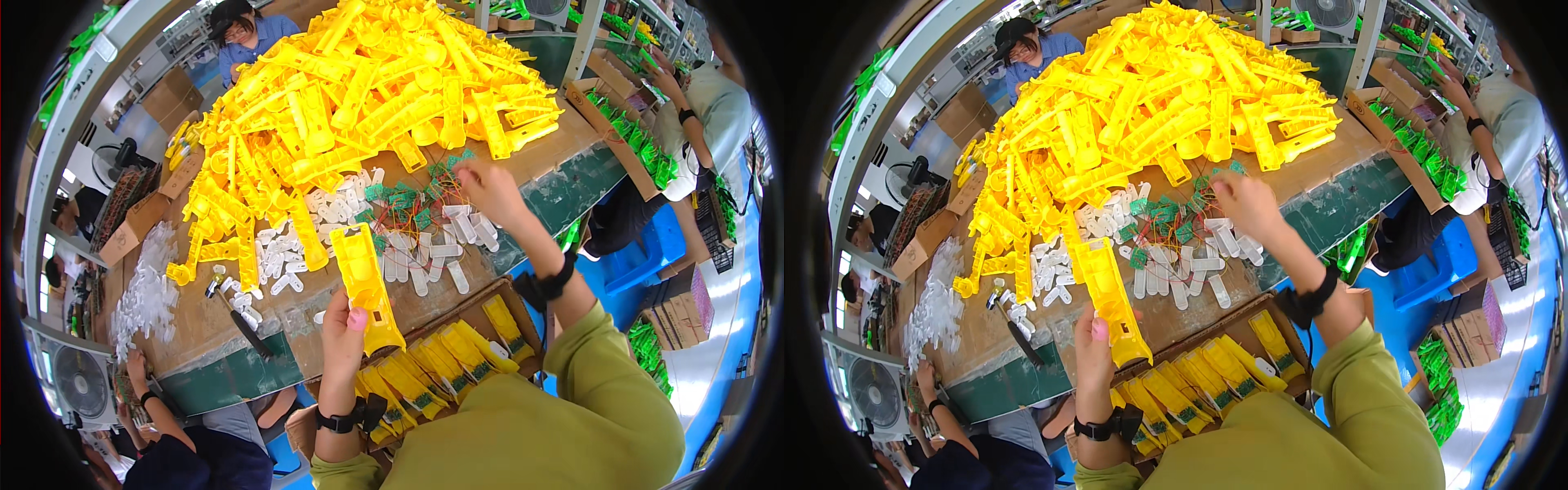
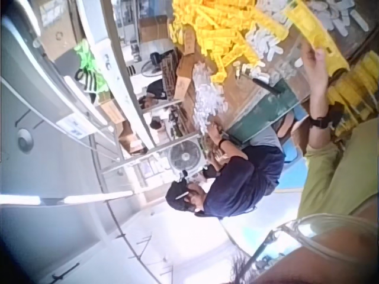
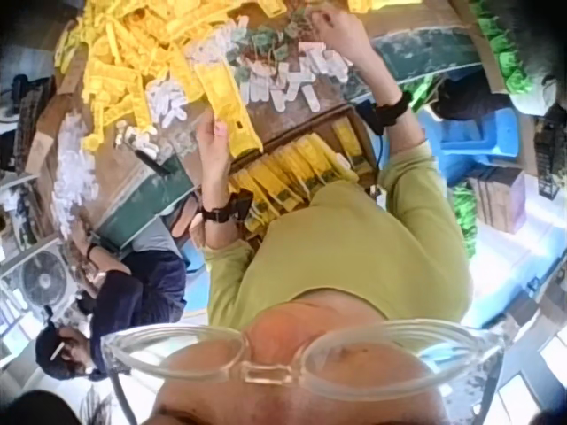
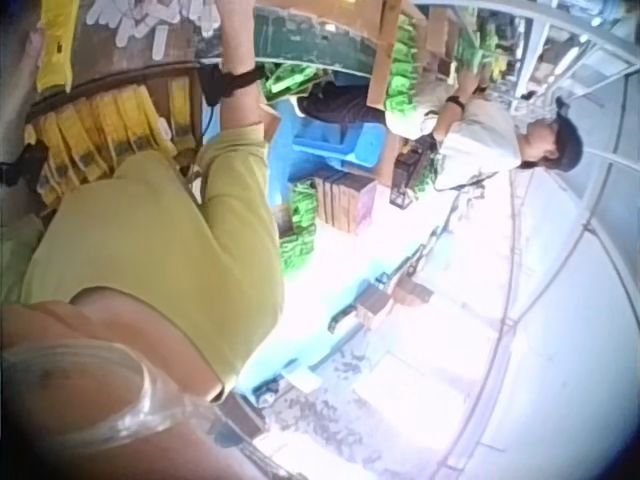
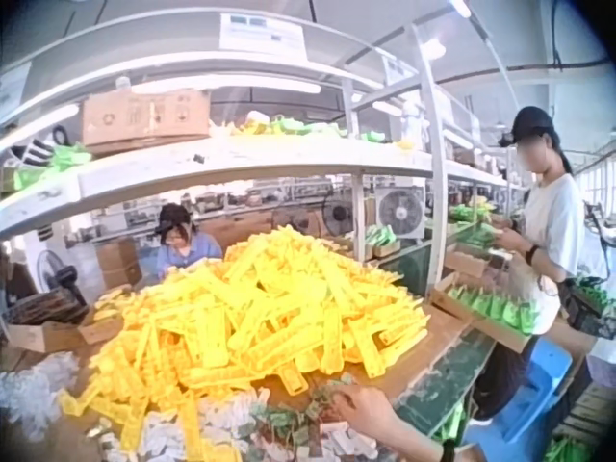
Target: Assembling electronic components into yellow plastic housings on a factory production line.
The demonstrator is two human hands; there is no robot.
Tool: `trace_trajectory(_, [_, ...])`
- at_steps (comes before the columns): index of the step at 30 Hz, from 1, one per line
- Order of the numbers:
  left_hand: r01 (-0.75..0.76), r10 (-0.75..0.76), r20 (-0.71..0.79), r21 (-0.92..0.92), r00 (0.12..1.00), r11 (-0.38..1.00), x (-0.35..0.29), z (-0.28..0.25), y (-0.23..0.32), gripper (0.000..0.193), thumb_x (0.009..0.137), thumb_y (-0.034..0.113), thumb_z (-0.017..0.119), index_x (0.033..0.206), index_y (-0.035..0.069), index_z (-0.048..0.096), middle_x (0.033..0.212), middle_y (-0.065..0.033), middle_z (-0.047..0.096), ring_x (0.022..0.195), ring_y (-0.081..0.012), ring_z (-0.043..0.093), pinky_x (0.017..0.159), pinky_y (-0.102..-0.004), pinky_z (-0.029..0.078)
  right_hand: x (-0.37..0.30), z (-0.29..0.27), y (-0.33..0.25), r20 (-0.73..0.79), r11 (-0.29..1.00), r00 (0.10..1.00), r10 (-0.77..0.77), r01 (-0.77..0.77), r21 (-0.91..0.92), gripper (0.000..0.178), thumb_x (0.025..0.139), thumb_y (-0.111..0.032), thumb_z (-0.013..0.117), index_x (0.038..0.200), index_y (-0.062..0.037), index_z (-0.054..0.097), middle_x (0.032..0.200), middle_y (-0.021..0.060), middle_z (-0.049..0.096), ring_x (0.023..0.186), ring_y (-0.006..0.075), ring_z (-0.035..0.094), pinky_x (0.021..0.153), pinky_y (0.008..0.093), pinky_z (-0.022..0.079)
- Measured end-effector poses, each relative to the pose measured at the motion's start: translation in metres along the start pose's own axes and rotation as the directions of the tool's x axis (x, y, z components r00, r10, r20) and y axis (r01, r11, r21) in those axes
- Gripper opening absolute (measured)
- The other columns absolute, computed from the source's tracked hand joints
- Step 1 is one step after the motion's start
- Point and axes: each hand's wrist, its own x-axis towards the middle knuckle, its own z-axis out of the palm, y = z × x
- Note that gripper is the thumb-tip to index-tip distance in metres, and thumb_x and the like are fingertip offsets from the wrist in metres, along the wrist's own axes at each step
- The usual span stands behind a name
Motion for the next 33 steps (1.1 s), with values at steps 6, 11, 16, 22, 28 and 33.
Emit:
trace_trajectory(6, [0.073,-0.073,0.015,-0.005,0.997,0.997,0.004,0.008,-0.01,0.06,0.081,0.053,0.048,0.11,0.0,0.046,0.086,-0.0135,0.06,0.076,-0.0185,0.06,0.063,-0.0279,0.048,0.058,0.007,0.085,0.038,0.961,0.996,-0.084,0.091,-0.262,0.017,0.076,-0.02,0.055,0.083,-0.0041,0.057,0.075,0.0145,0.059,0.072,0.0297,0.058,0.064,0.0384,0.045])
trace_trajectory(11, [0.21,-0.206,0.057,-0.071,0.977,0.975,0.001,-0.001,-0.002,0.055,0.083,0.049,0.048,0.106,-0.001,0.047,0.084,-0.0155,0.061,0.066,-0.0206,0.062,0.059,-0.03,0.051,0.053,-0.01,0.058,0.079,0.985,0.994,-0.075,0.086,-0.148,0.016,0.076,-0.017,0.058,0.082,-0.003,0.055,0.075,0.0137,0.059,0.07,0.0294,0.057,0.062,0.0368,0.044])
trace_trajectory(16, [0.24,-0.227,0.109,-0.126,0.968,0.963,0.004,-0.008,-0.005,0.046,0.083,0.039,0.053,0.108,0.0,0.049,0.089,-0.0114,0.061,0.079,-0.0171,0.06,0.068,-0.0271,0.047,0.036,-0.055,0.008,-0.155,0.981,0.969,-0.191,0.193,-0.002,0.011,0.077,-0.012,0.057,0.082,-0.0026,0.051,0.071,0.0111,0.059,0.064,0.0256,0.057,0.06,0.0323,0.045])
trace_trajectory(22, [0.12,-0.119,0.017,-0.106,0.993,0.987,0.011,0.011,0.016,0.037,0.078,0.025,0.061,0.104,0.0,0.051,0.089,-0.0058,0.056,0.075,-0.0118,0.055,0.067,-0.0244,0.045,0.006,-0.085,-0.053,-0.217,0.919,0.913,-0.346,0.376,0.116,0.01,0.078,-0.006,0.057,0.085,-0.0013,0.051,0.073,0.0069,0.058,0.066,0.0155,0.056,0.061,0.0265,0.044])
trace_trajectory(28, [-0.035,0.037,0.007,-0.141,0.999,0.989,0.012,0.036,0.072,0.034,0.075,0.017,0.064,0.102,0.0,0.052,0.088,-0.0042,0.054,0.075,-0.0105,0.051,0.066,-0.0251,0.043,-0.044,-0.081,-0.106,-0.035,0.668,0.679,-0.733,0.729,0.146,0.011,0.072,-0.01,0.064,0.077,-0.0055,0.056,0.072,0.006,0.056,0.064,0.0243,0.054,0.054,0.0322,0.042])
trace_trajectory(33, [-0.306,0.31,0.128,-0.053,0.942,0.951,-0.006,0.052,0.094,0.026,0.071,0.01,0.065,0.093,0.001,0.055,0.09,-0.0086,0.054,0.078,-0.0148,0.051,0.068,-0.0265,0.041,-0.07,-0.064,-0.121,-0.009,0.582,0.641,-0.768,0.703,0.408,0.012,0.073,-0.012,0.065,0.077,-0.0062,0.055,0.067,0.0054,0.053,0.059,0.0227,0.052,0.051,0.0325,0.039])
